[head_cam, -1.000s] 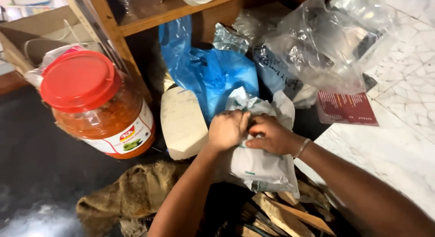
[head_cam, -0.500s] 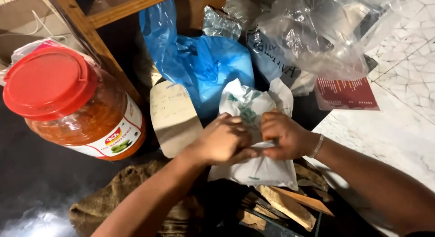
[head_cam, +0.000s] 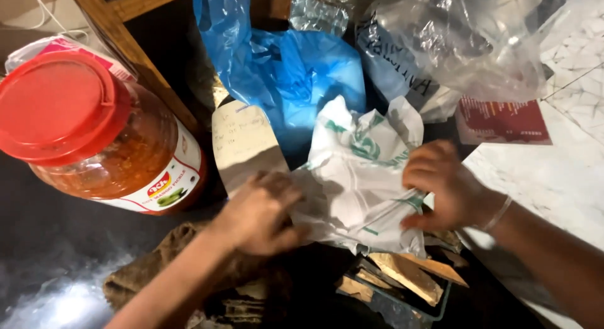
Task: The person wraps food containers in paper at a prep table, then scoops rice from a container, adds it to a wok on a gas stove, and stir-fries the rice with a ladle, tossing the wok while adding chopped tomatoes and seasonings from nearby bowls.
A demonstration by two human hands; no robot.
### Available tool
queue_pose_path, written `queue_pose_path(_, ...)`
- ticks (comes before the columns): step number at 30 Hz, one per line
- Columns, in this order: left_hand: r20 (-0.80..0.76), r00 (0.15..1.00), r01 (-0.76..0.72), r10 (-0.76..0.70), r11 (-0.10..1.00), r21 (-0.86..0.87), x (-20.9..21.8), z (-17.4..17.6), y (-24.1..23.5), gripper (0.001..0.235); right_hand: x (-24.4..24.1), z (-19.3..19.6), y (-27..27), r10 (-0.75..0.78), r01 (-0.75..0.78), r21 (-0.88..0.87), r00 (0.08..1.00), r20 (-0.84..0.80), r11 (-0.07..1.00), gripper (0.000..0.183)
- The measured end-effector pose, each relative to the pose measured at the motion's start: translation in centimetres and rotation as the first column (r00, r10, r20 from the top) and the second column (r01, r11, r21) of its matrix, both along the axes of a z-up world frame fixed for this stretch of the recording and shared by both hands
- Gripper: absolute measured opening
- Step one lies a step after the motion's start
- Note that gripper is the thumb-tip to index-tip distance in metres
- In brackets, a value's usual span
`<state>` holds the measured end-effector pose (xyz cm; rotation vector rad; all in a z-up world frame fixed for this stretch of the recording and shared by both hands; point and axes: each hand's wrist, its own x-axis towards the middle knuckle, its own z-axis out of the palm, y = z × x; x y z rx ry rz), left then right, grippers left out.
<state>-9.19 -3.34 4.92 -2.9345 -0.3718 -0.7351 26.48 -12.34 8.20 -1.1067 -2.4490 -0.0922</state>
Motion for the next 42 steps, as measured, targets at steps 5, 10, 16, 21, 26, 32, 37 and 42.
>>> queue_pose_path(5,-0.098,0.995,-0.045,0.020,0.963,-0.266,0.4,-1.5,-6.0,0.022,-5.4,0.7,-2.3,0.050,0.030,-0.363,0.976,0.210,0.931,0.046)
queue_pose_path(10,-0.041,0.997,0.052,-0.060,0.982,-0.179,-0.4,-2.4,-7.4,0.019,-5.4,-0.4,-3.9,0.165,-0.108,-0.294,0.970,0.176,0.950,0.022)
queue_pose_path(16,-0.063,0.997,0.025,-0.037,0.985,-0.173,-0.9,-4.3,-7.4,0.019,-1.5,-4.3,-6.4,0.147,-0.159,0.020,0.949,0.280,0.987,0.012)
queue_pose_path(21,-0.060,0.998,0.016,-0.025,0.989,-0.147,-0.7,-4.8,-7.3,0.017,-0.2,-4.8,-7.9,0.067,-0.097,0.136,0.976,0.207,0.986,0.003)
queue_pose_path(26,-0.206,0.970,-0.232,0.132,0.762,-0.604,-0.4,-2.0,-7.8,0.037,0.1,-6.6,-8.8,-0.181,0.181,-0.019,0.983,-0.021,0.983,0.030)
queue_pose_path(32,0.126,0.982,-0.099,0.142,0.949,-0.299,2.2,-3.5,-6.7,0.023,-2.4,-4.7,-10.1,-0.207,0.206,0.075,0.978,0.014,0.976,0.025)
queue_pose_path(37,-0.442,0.892,-0.043,-0.089,0.959,-0.280,7.7,4.0,-5.7,0.087,-1.0,-7.2,-10.2,-0.200,0.219,0.070,0.958,-0.207,0.973,0.025)
queue_pose_path(42,-0.440,0.893,-0.056,-0.094,0.947,-0.315,9.9,3.5,-5.8,0.079,-2.3,-6.9,-9.7,-0.283,0.350,0.145,0.893,-0.350,0.926,0.026)
